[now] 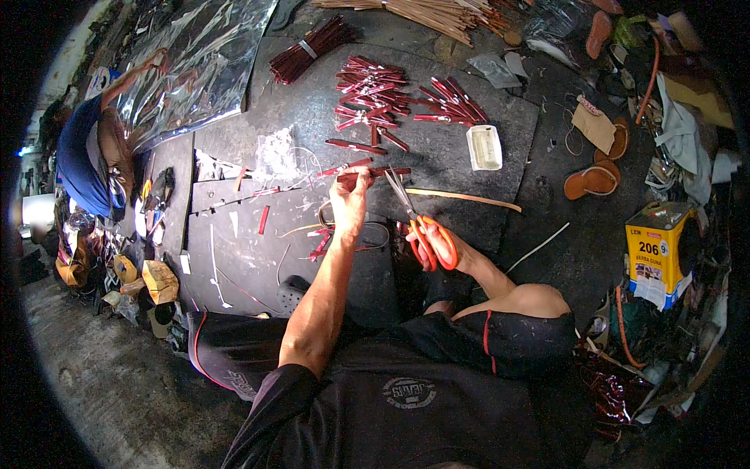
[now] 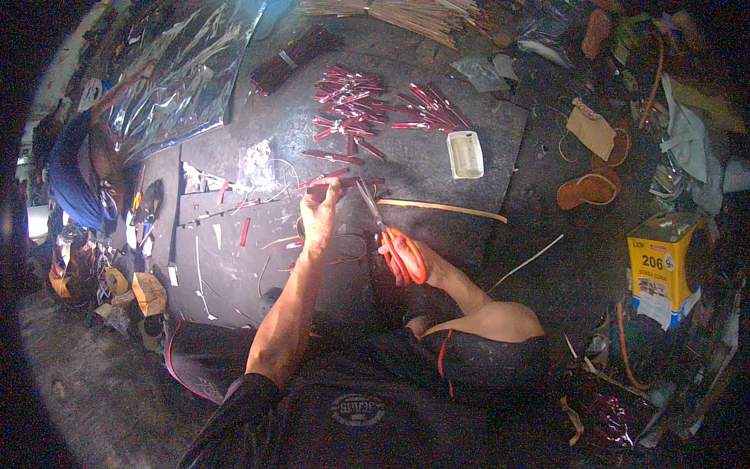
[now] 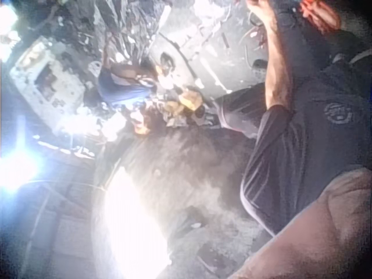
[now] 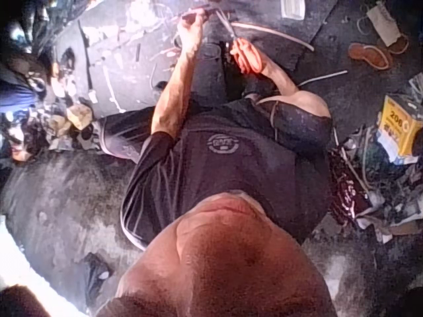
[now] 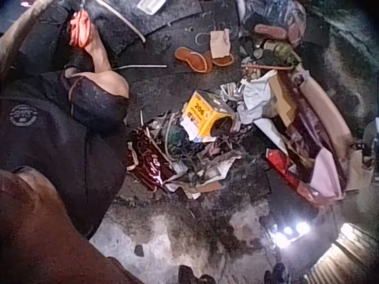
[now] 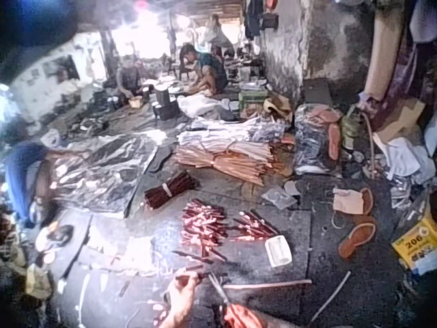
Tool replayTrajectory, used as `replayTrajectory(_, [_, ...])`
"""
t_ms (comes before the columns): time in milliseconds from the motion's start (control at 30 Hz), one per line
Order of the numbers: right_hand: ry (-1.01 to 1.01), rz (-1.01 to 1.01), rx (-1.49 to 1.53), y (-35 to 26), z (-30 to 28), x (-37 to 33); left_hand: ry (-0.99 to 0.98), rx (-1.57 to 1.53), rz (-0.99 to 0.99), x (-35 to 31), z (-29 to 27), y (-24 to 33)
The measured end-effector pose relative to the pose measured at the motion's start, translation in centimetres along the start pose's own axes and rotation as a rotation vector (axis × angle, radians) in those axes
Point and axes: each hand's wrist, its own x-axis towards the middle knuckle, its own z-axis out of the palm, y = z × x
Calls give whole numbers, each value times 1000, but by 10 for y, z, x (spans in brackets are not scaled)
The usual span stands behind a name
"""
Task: The person sits on the floor and wraps red material around thin rods using a wooden stick as a guide, then cuts the excess with scissors. The wrapped rods are placed in a pile on the floor.
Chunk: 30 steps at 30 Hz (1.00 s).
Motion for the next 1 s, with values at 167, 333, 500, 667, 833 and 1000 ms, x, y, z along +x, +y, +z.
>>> replayTrajectory(167, [10,-32,11,-3,-1,5,-3,-35,50,0,6,7])
replayTrajectory(333, [27,98,74,3,-10,14,-45,-64,64,-2,7,9])
replayTrajectory(500, [155,80,-368,-12,0,15,-59,-79,51,-1,4,-3])
replayTrajectory(667, [193,73,-264,-3,7,16,-40,-42,19,-6,8,-1])
replayTrajectory(833, [262,8,-390,6,10,20,-10,-80,22,-9,12,-1])
replayTrajectory(1000, [284,-17,-349,-6,17,13,29,49,46,-12,9,-6])
